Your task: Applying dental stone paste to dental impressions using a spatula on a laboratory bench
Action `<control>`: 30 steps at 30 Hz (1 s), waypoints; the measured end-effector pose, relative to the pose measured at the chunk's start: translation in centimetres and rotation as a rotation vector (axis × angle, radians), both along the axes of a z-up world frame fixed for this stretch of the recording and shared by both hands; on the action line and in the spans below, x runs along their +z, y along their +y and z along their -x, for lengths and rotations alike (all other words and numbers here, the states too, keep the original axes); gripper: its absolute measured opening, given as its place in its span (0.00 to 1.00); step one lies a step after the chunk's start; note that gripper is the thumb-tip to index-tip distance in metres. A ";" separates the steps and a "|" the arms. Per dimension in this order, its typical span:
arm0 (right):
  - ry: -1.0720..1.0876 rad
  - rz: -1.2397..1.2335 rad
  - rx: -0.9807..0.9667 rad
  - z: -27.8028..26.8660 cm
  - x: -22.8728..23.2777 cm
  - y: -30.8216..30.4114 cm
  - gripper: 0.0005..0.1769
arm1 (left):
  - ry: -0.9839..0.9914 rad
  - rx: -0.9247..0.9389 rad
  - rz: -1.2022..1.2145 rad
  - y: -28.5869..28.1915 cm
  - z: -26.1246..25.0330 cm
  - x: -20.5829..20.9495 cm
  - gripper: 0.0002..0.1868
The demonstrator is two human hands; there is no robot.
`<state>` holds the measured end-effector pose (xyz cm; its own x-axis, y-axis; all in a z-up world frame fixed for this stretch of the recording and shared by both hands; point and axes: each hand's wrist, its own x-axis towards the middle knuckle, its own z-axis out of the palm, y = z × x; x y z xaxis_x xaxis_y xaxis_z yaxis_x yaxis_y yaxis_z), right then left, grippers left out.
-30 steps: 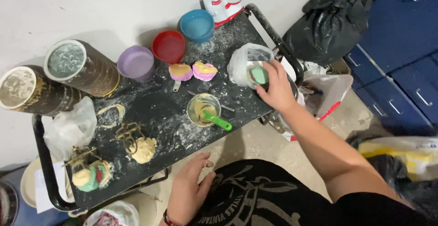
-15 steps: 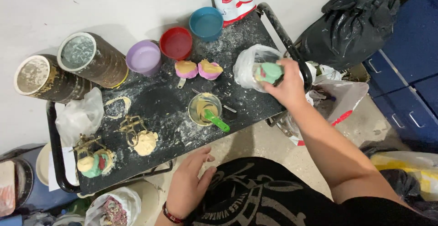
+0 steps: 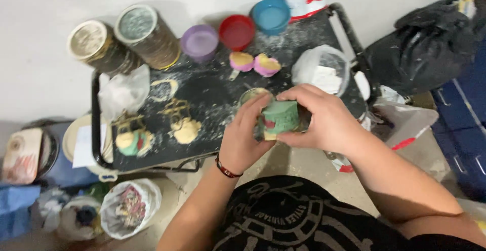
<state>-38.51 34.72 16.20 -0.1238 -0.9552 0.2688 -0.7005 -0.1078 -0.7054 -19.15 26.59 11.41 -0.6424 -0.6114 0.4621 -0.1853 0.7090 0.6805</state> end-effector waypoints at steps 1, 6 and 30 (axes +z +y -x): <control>-0.001 -0.001 0.018 -1.2 0.3 -0.2 0.40 | -0.001 0.018 -0.001 -0.2 -1.2 -0.2 0.43; -0.059 0.053 0.160 -7.2 1.2 -0.6 0.46 | 0.111 -0.027 -0.105 -0.5 -8.1 -2.1 0.38; -0.215 0.097 0.206 -28.4 -4.0 -0.6 0.39 | 0.193 0.026 -0.231 -1.2 -30.6 -5.0 0.42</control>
